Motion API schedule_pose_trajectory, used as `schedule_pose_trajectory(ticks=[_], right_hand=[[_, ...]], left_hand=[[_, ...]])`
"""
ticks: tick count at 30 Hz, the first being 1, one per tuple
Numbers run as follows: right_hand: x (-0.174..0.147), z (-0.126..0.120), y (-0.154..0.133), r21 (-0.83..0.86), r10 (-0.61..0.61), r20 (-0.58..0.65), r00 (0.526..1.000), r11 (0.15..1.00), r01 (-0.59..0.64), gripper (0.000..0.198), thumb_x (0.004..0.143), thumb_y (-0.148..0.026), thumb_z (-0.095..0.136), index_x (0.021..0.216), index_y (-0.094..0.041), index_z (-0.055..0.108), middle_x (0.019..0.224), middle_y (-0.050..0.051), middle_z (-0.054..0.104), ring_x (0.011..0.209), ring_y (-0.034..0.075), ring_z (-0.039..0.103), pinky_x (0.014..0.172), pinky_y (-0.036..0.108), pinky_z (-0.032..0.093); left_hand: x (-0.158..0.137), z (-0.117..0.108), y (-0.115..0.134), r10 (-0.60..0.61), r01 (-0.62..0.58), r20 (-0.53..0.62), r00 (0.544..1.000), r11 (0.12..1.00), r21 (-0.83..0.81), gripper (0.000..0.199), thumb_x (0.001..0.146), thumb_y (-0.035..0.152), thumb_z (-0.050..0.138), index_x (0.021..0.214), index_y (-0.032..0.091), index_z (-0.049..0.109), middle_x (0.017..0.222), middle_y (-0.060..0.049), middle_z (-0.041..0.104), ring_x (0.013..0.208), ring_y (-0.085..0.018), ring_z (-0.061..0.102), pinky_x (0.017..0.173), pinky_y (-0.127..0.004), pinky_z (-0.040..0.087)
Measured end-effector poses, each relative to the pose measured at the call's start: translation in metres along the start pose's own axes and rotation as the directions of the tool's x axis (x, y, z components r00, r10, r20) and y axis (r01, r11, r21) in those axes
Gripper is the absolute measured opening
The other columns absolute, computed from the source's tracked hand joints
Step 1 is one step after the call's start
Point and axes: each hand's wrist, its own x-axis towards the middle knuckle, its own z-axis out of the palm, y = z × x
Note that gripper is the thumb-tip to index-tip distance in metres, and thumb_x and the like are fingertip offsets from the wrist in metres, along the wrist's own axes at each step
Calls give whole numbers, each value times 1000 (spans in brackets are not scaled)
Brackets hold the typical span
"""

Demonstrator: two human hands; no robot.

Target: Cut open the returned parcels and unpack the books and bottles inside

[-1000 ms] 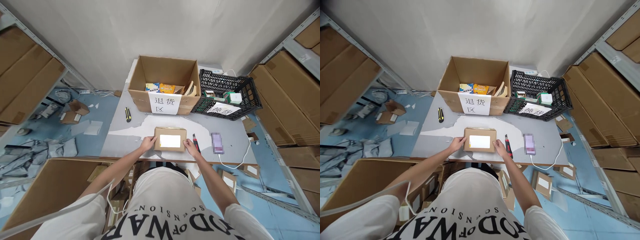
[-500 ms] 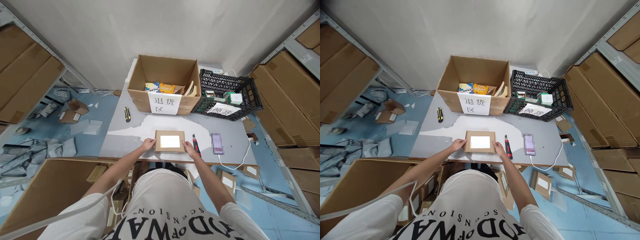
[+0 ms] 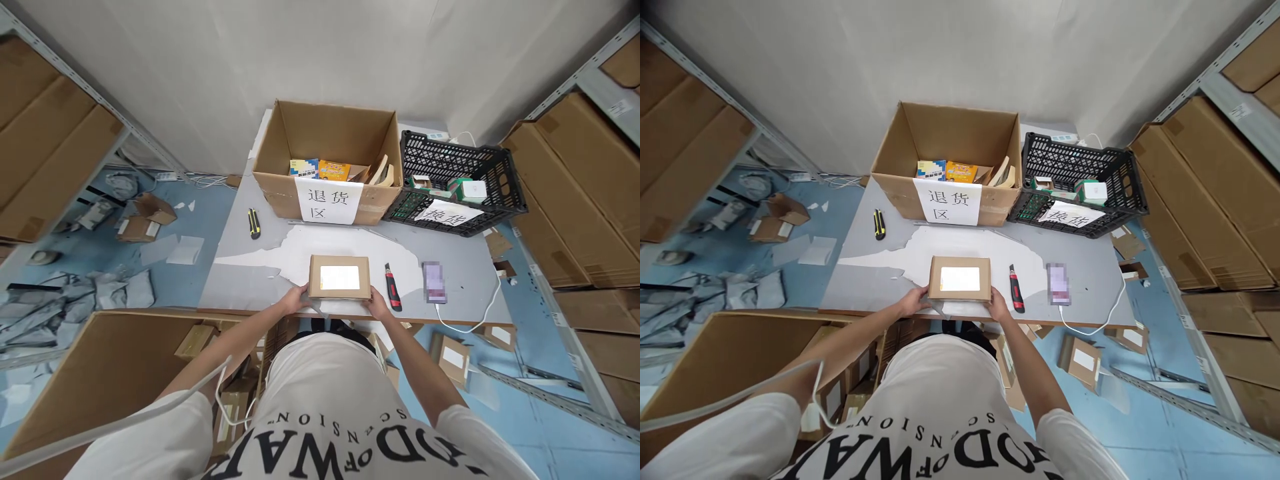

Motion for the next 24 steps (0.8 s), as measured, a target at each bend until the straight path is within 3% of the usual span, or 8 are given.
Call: schedule_pose_trajectory(ticks=[5,9,12,16,18,24], right_hand=[[-1,3,-6,-2,11,18,1000,1000,-11,49,66,-16,63,114,-21,52,113,8,67,107,23,62,99,41,47],[0,-8,-22,84,-60,49,997,995,56,44,68,-30,67,110,-23,53,117,8,65,114,23,58,100,40,45],[6,-22,-39,104,-124,69,990,988,117,42,74,-48,63,107,-23,54,114,7,65,113,22,58,99,37,44],[18,-33,-63,-122,-79,-45,996,990,73,44,79,-64,50,87,-21,56,89,5,66,88,22,61,86,37,47],[24,-34,-69,-189,-50,-99,994,981,30,48,79,-68,47,79,-21,56,81,4,64,82,21,60,80,35,48],[33,-26,-63,-137,19,-55,998,990,-27,52,79,-71,48,79,-20,60,72,4,63,77,19,60,72,31,50]], left_hand=[[1,5,-1,25,-28,57,998,997,66,63,65,40,71,123,16,62,105,-8,73,106,-32,64,93,-41,49],[0,-3,13,60,-64,43,997,994,91,55,75,49,60,120,16,63,105,-5,73,97,-26,65,87,-33,49],[3,-10,36,62,-51,-63,996,986,162,50,86,52,45,109,14,68,98,-5,73,91,-23,64,81,-29,48],[16,-17,67,-14,79,-243,970,963,259,58,88,58,36,80,13,71,75,-5,69,80,-22,62,70,-27,45],[21,-17,75,-45,110,-257,965,964,244,59,87,60,38,76,13,71,73,-5,69,78,-22,62,67,-27,44],[28,-6,72,-151,181,-253,955,979,96,54,66,55,72,102,16,73,97,-8,74,92,-27,66,76,-30,49]])
